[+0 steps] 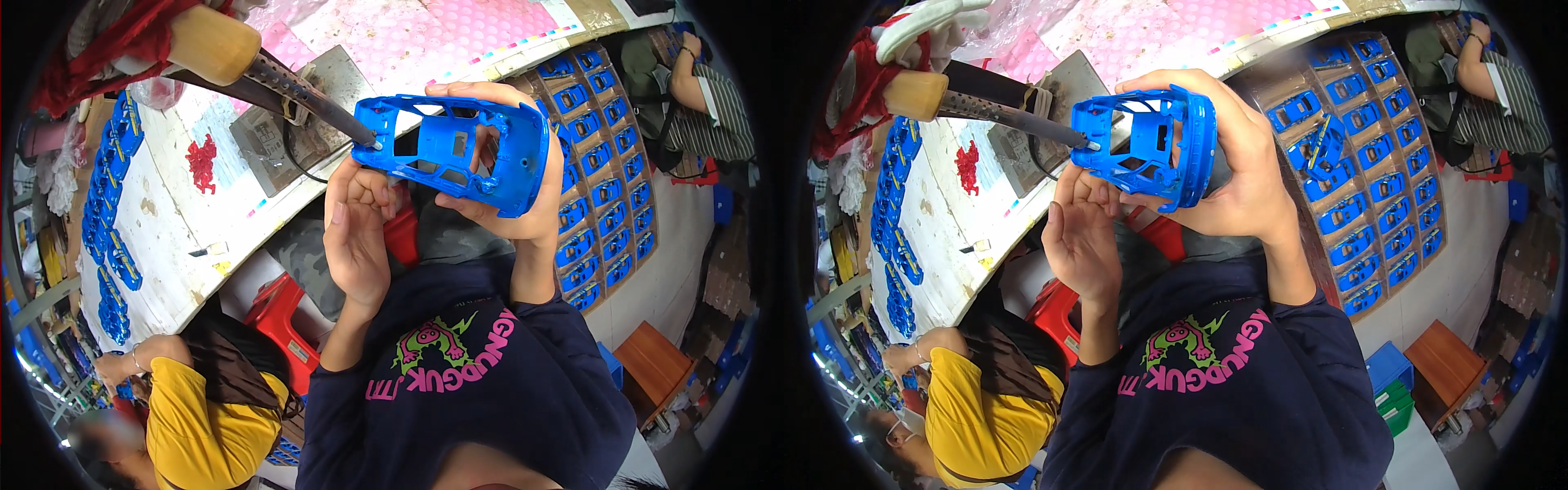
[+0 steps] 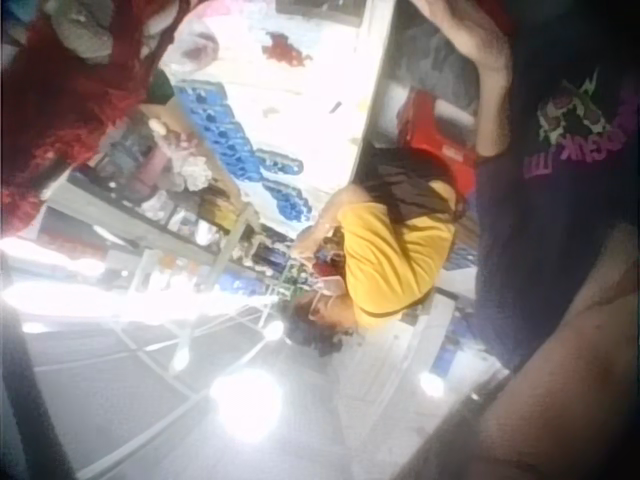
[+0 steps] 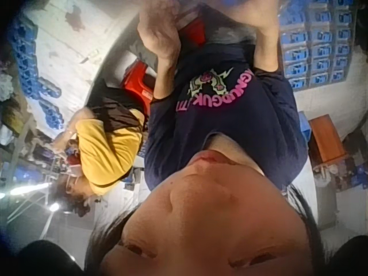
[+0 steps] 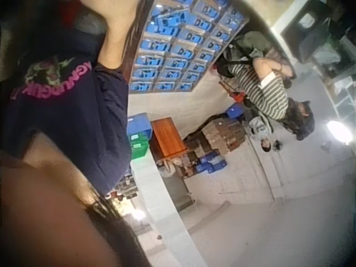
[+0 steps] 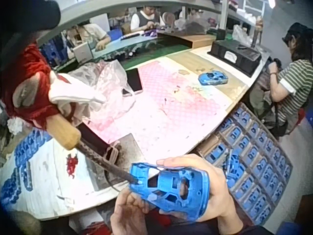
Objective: The person repeatedly picks up blue plastic car-shaped frames and uses a heated metal rod to smooth or melt edges and seams. They handle the parts one by one, rotating them to access different sides, and place the finished pieces into a cardboard tray.
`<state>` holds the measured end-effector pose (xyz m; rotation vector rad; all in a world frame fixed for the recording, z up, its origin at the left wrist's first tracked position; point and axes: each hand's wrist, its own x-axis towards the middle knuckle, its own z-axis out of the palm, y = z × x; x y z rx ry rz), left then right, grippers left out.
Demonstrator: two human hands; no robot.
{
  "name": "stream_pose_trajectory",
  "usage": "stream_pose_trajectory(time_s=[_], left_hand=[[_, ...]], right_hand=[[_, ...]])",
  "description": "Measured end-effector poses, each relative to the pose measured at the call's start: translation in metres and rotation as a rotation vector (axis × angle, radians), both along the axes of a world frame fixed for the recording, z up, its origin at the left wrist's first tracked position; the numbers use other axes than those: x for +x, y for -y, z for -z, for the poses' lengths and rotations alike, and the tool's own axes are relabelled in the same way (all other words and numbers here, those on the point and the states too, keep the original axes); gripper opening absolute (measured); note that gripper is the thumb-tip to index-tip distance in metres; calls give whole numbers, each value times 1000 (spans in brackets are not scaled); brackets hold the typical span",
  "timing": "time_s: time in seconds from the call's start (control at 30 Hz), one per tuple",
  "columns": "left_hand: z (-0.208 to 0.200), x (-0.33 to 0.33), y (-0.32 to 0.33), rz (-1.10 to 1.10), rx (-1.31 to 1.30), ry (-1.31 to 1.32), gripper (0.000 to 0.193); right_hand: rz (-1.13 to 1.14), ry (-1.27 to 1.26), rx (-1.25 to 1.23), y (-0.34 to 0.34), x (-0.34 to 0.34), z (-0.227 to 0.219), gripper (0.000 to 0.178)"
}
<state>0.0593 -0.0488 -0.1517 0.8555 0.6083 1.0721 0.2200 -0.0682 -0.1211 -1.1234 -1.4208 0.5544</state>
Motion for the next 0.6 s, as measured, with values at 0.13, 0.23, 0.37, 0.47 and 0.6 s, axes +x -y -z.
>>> stream_pose_trajectory(time_s=[0.13, 0.23, 0.37, 0.47, 0.6], left_hand=[[1, 1, -1, 2, -12, 18, 58], [4, 1, -2, 19, -3, 44, 58], [1, 2, -1, 17, -18, 62, 57], [0, 2, -1, 16, -24, 57, 57], [1, 1, -2, 30, -16, 69, 56]], right_hand=[[4, 6, 3, 0, -1, -3, 68], [-4, 26, -25, 2, 1, -6, 67], [-14, 85, 41, -1, 2, -6, 66], [-11, 87, 56, -1, 2, -4, 66], [-7, 92, 51, 0, 2, -5, 66]])
